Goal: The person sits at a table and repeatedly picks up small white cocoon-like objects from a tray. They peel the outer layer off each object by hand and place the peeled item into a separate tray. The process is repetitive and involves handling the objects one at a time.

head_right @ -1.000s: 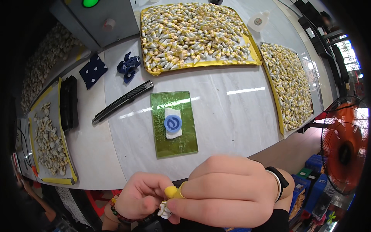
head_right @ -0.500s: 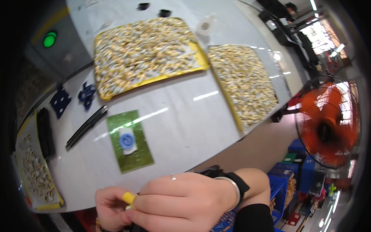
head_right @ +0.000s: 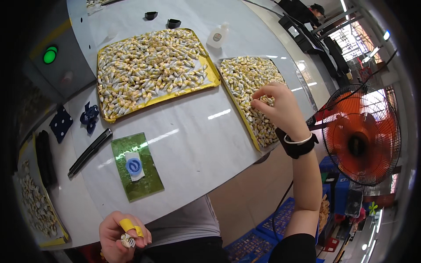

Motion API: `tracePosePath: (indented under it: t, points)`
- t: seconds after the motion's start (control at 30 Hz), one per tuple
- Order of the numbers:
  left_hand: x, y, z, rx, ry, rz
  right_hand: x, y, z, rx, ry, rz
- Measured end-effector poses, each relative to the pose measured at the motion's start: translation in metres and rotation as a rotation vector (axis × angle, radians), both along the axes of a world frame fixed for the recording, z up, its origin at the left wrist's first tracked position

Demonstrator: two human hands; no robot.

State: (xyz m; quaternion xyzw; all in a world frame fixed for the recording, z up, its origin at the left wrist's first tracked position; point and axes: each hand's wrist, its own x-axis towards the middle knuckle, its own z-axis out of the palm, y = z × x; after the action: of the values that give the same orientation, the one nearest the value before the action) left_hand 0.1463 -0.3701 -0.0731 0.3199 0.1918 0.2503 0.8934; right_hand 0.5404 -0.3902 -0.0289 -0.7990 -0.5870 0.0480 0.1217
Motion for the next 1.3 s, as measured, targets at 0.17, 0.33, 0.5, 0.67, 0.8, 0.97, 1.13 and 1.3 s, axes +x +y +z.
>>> tracePosePath:
  t: [0.17,0.33,0.5,0.67,0.8,0.97,1.13,1.3]
  points:
    - [-0.009,0.006,-0.004,-0.046,-0.12,-0.076,0.003,0.006,-0.006,0.075,0.031,-0.072]
    - [-0.016,0.009,0.0,-0.052,-0.158,-0.001,0.004,0.009,0.0,0.053,-0.171,0.173]
    - [-0.019,0.013,-0.007,-0.072,-0.275,-0.028,0.002,0.012,-0.005,-0.081,-0.036,0.036]
    - [-0.021,0.017,-0.01,-0.061,-0.369,-0.014,-0.005,0.012,-0.003,0.104,-0.131,0.017]
    - [-0.021,0.022,-0.018,-0.023,-0.551,-0.022,-0.025,0.019,0.005,0.156,-0.13,-0.051]
    - [-0.019,0.023,-0.025,-0.026,-0.556,-0.032,-0.051,0.011,0.012,0.167,-0.204,0.091]
    - [-0.027,0.016,-0.014,-0.056,-0.363,0.028,-0.131,0.013,0.018,0.114,0.22,0.444]
    - [-0.024,0.007,-0.013,-0.13,-0.294,0.17,-0.163,0.032,-0.002,0.099,0.257,0.861]
